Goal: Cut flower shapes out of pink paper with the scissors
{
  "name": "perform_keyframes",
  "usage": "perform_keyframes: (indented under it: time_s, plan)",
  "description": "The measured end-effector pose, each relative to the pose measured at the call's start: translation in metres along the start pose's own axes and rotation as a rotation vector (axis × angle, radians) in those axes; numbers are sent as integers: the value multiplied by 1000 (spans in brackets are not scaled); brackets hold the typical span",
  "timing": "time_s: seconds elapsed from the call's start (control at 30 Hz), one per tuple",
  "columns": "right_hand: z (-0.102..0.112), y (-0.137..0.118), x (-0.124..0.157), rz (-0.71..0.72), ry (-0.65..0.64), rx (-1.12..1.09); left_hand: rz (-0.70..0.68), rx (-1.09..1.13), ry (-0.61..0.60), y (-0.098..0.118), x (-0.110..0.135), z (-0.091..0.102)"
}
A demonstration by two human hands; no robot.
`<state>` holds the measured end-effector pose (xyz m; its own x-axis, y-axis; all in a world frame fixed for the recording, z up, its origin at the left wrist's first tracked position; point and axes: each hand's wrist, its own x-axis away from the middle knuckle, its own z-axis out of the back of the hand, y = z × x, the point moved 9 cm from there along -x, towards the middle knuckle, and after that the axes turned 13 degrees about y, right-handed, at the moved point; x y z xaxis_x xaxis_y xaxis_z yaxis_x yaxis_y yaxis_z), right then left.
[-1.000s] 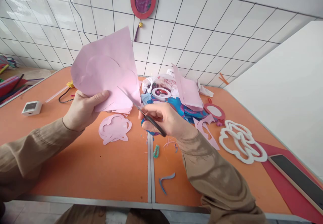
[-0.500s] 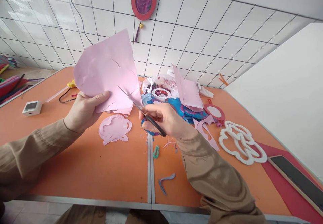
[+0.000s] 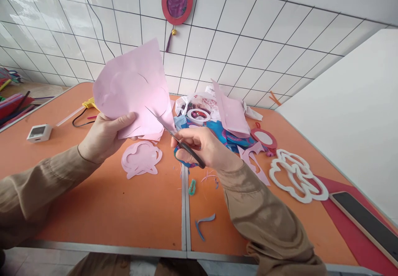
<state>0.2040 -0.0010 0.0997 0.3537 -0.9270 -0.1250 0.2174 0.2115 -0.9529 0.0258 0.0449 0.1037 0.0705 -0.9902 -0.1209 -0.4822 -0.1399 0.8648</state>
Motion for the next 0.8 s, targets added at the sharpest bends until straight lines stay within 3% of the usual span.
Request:
perform_keyframes:
  time_s: [0.27,0.8]
  plan:
    - [-5,-8,6,19,-78,-93,43,-57,-66,-3,2,-4]
    - [-9,1,1,80,-62,-106,85,1,50,-5,15,-3]
